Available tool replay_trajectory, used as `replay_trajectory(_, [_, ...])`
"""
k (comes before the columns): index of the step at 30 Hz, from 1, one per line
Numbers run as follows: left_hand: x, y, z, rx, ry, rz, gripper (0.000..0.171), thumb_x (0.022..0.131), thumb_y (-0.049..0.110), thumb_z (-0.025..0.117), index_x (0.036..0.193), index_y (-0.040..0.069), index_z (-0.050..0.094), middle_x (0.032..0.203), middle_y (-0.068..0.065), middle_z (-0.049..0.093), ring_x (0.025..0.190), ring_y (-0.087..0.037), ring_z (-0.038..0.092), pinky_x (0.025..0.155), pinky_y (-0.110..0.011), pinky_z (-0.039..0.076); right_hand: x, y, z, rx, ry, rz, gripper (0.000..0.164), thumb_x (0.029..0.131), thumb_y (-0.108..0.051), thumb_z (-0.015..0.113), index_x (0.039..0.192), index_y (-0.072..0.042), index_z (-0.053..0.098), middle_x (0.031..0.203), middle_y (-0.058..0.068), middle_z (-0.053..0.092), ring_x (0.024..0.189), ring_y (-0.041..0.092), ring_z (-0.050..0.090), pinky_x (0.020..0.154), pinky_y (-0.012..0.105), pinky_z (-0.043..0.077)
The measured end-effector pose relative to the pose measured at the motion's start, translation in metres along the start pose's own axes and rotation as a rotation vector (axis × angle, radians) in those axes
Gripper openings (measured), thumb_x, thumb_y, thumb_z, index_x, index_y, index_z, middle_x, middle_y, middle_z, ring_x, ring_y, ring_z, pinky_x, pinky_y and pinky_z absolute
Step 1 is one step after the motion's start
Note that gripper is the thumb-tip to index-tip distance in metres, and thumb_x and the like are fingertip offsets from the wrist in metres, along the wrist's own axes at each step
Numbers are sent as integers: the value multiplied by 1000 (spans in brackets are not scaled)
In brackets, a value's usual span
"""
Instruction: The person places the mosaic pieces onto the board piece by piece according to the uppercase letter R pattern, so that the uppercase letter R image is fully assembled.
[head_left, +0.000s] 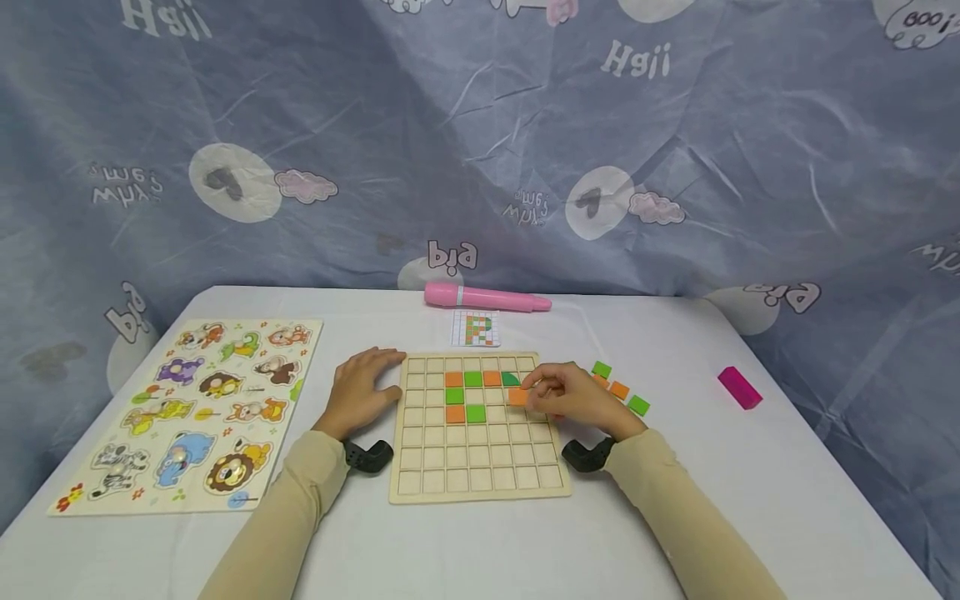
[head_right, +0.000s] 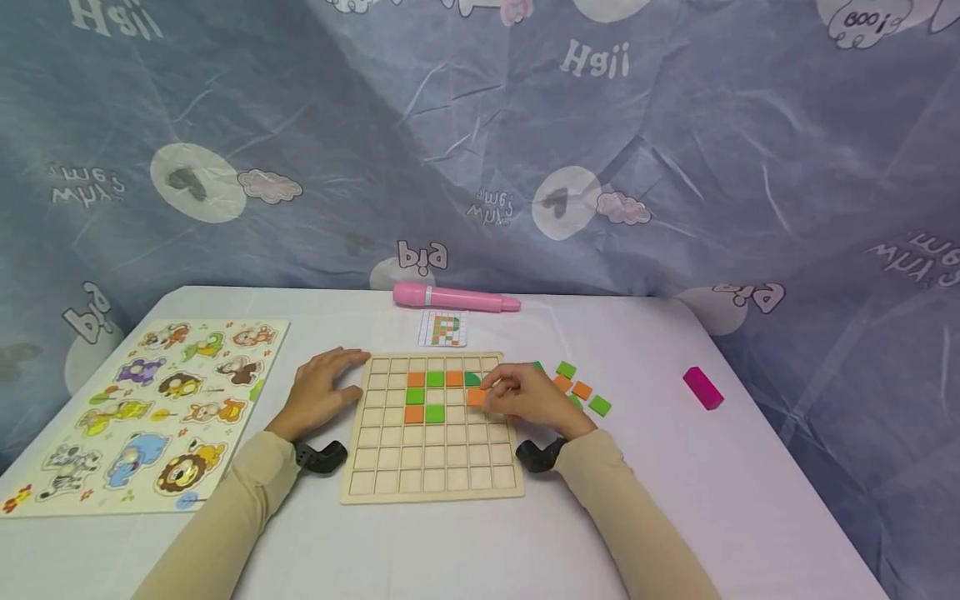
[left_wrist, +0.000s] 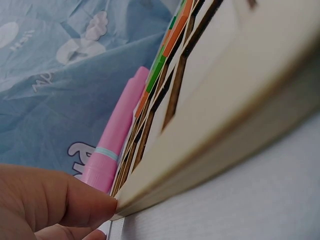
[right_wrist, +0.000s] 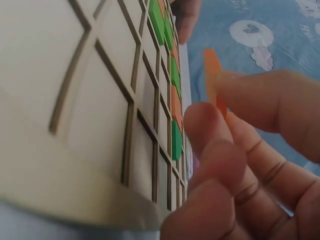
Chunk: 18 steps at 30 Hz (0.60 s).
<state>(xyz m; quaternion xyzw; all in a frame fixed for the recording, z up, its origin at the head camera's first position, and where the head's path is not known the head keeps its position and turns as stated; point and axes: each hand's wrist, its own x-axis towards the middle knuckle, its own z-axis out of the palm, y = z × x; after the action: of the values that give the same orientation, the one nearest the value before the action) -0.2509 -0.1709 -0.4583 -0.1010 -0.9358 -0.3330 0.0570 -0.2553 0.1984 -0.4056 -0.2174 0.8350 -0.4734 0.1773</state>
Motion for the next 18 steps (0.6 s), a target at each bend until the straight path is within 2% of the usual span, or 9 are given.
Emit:
replay_trajectory(4, [0,0,-1,-1,-2,-2,60,93,20,66,151,6,62,162,-18,53,158,-44,33,129,-65,16,5,-3,7,-55,-33,-52,24,96,-7,77,117,5,71,91,6,73,62,11,54,57,24,49])
replay_trajectory(8, [1,2,0,0,-3,-3,60,93,20,66,151,6,62,162,-18,53,158,-44,33,129,-65,16,8,-5,12,-109,-48,-60,24,95,-10,79,114,3,73,88,1,71,62,12,55,56,23,49])
replay_trajectory(12, [1,2,0,-3,-3,-3,60,93,20,66,151,6,62,162,-18,53,158,-44,33,129,-65,16,11,-8,17,-150,-57,-51,21,94,-10,78,112,1,74,85,-3,68,64,12,54,61,24,49])
replay_trajectory(18, [1,0,0,-1,6,4,60,92,20,66,151,5,62,161,-18,54,158,-44,34,128,-66,17,16,-12,23,-209,-73,-90,16,94,-8,77,108,0,74,84,-2,67,72,11,55,71,28,50])
